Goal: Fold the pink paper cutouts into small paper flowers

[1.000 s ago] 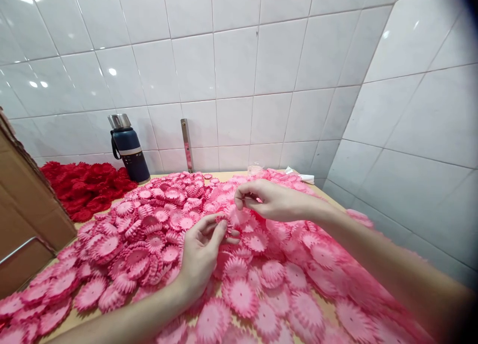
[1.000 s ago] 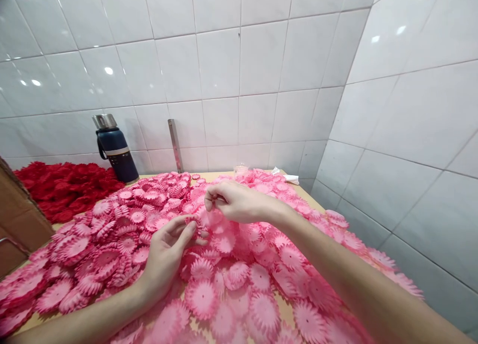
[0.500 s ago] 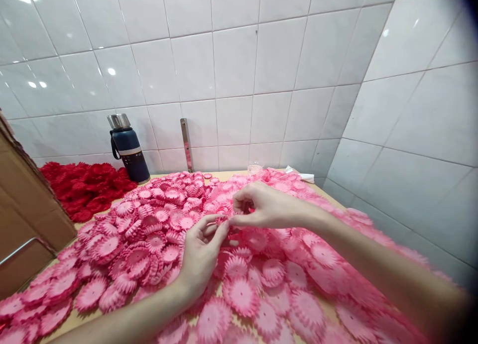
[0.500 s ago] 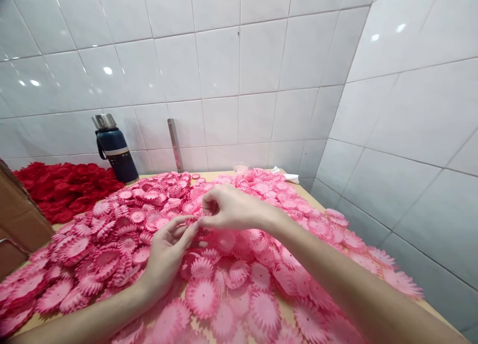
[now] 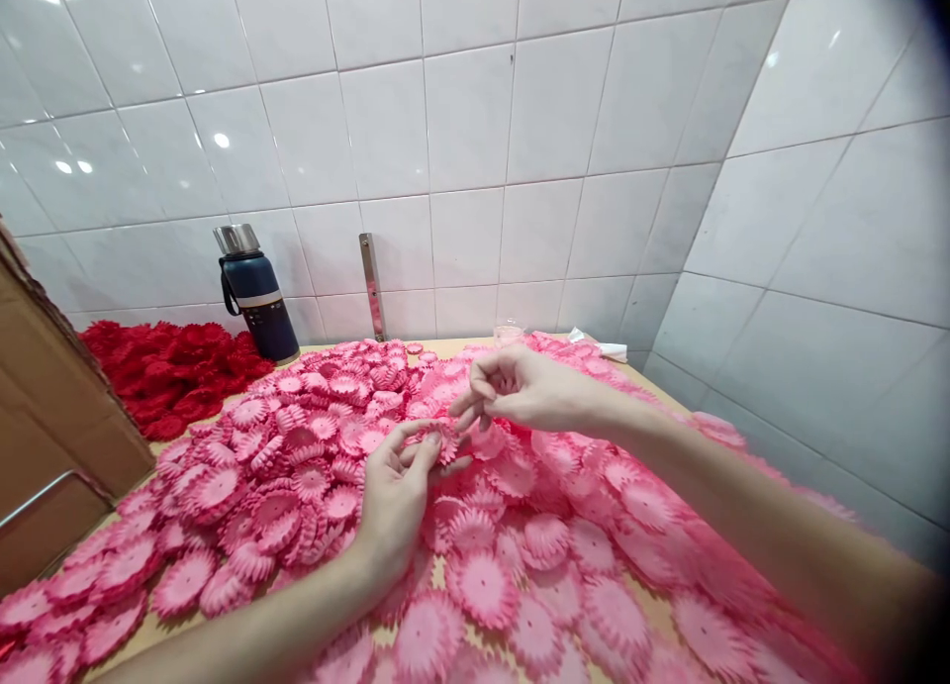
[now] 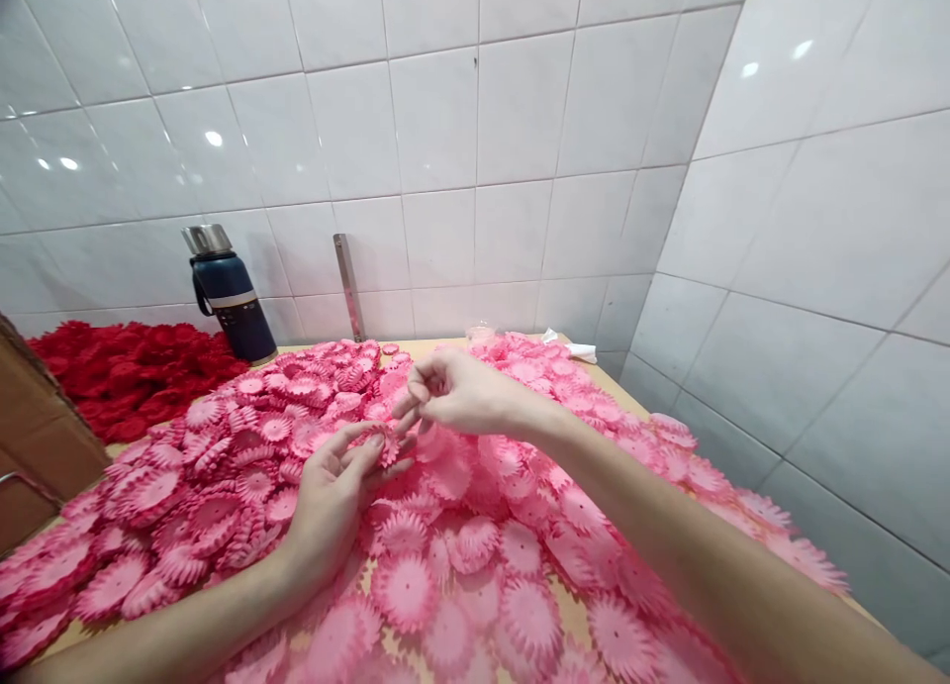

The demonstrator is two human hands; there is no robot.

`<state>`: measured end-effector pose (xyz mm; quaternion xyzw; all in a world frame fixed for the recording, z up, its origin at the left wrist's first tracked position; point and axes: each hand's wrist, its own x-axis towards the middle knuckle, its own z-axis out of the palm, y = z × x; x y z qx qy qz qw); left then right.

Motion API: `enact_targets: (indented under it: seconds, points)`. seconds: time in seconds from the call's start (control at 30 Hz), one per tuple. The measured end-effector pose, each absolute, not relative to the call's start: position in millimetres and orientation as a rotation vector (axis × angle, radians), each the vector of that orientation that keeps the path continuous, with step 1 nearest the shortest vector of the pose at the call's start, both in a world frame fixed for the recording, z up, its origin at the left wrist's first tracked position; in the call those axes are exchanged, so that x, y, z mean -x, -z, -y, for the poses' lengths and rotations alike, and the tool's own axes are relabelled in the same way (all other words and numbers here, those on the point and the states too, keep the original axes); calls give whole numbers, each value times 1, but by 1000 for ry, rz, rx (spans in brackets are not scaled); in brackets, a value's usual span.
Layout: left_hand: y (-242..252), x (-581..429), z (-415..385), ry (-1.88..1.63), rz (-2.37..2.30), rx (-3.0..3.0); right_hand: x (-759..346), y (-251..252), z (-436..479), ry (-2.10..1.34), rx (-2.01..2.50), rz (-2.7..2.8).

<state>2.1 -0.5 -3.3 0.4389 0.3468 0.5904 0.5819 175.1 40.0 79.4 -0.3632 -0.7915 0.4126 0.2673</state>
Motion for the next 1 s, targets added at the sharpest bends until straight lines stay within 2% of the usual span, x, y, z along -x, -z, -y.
enact_targets:
  seconds: [0.07, 0.2, 0.27, 0.5, 1.0]
  points:
    - [4, -2, 0, -1395, -811, -995, -179, -81, -42, -1026, 1013, 2064]
    - [6, -2, 0, -1410, -862, -1026, -186, -89, -39, -629, 1147, 2039]
    - [6, -2, 0, -1411, -895, -1049, -186, -93, -36, -560, 1153, 2093]
    - [4, 0, 0, -1395, -854, -1151, -174, -96, -25, -1043, 995, 2333]
    - [1, -2, 4, -1388, -886, -1201, -175, -91, -28, -992, 984, 2268]
